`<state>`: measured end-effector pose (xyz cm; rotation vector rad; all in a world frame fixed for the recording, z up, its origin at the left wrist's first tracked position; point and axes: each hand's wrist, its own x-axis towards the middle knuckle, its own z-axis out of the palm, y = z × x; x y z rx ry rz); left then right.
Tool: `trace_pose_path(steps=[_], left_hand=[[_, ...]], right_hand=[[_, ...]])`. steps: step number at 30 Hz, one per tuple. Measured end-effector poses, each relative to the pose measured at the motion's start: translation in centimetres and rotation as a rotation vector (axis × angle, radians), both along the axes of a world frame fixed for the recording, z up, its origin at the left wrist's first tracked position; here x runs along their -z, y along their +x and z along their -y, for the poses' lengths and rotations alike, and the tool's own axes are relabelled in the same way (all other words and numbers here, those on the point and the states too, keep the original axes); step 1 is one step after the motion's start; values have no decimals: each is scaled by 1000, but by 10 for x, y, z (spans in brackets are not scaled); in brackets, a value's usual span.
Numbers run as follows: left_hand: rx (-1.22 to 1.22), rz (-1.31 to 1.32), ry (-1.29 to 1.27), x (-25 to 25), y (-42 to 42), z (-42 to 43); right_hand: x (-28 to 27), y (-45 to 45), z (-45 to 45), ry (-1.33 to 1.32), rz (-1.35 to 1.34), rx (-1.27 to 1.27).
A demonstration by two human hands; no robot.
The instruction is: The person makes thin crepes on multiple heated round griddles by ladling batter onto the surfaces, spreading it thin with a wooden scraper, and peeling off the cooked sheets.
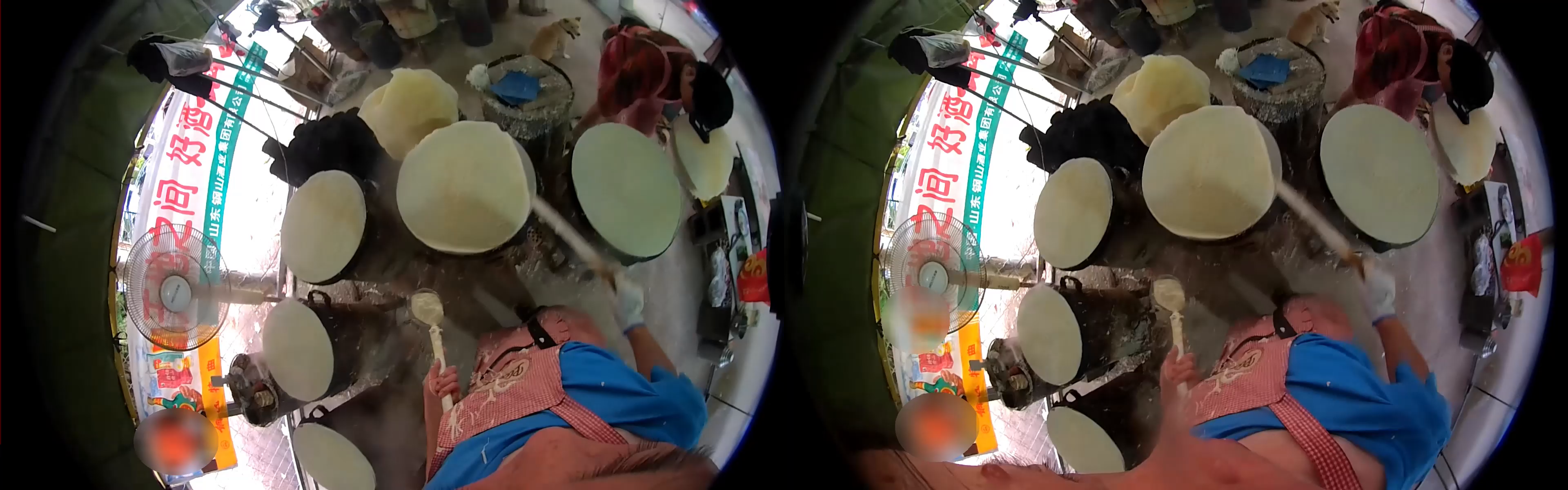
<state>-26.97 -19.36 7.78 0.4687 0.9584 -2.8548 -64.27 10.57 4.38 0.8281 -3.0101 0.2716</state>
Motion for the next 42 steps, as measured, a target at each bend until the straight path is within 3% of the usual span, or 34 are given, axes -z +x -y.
trace_pose_path(steps=[2, 8, 9, 10, 14, 17, 18, 20, 22, 23, 25, 26, 28, 30, 31, 32, 34, 39, 40, 42], left_hand=[[33, -105, -105, 13, -6, 11], [-131, 138, -116, -5, -10, 0], [-150, 187, -116, -15, -8, -4], [-96, -39, -85, 2, 5, -8], [5, -32, -131, 4, 44, -18], [1, 93, -86, -6, 67, -23], [44, 233, -149, -3, 79, -24], [120, 518, -269, 6, 101, -20], [240, 853, -491, -26, 93, -17], [246, 886, -506, -28, 97, -16], [262, 955, -535, -31, 106, -16], [210, 890, -445, -3, 123, -19], [75, 722, -326, 37, 144, -27], [-114, 526, -276, 49, 156, -41], [-224, 452, -250, 50, 159, -49], [-300, 418, -226, 49, 155, -53], [-481, 382, -186, 49, 146, -57], [-947, 235, 52, 25, 109, -88], [-1048, 374, -4, 4, 101, -94], [-1152, 334, -68, 11, 92, -130]], right_hand=[[1, 19, -16, -55, 63, -147], [-11, 14, 47, -150, 193, -496], [3, 10, 65, -157, 207, -520], [15, 7, 89, -146, 179, -581], [-1, 14, 219, -225, 8, -749], [9, 24, 303, -226, -123, -830], [1, 29, 320, -84, 18, -823], [13, 23, 348, 16, -6, -904], [20, 7, 366, 39, -66, -1013], [-2, 7, 373, 131, -103, -1007], [-27, -15, 385, -35, -147, -987], [-48, -29, 399, -152, -118, -1026], [-104, -46, 420, -89, -128, -917], [-146, -84, 466, -40, -263, -961], [-147, -108, 494, -165, -200, -1034], [-197, -74, 492, -173, -402, -985], [-198, -106, 575, -124, -310, -1183], [-279, 47, 681, 203, -292, -1469], [-286, 86, 693, 213, -137, -1483], [-282, 131, 698, 143, 73, -1499]])
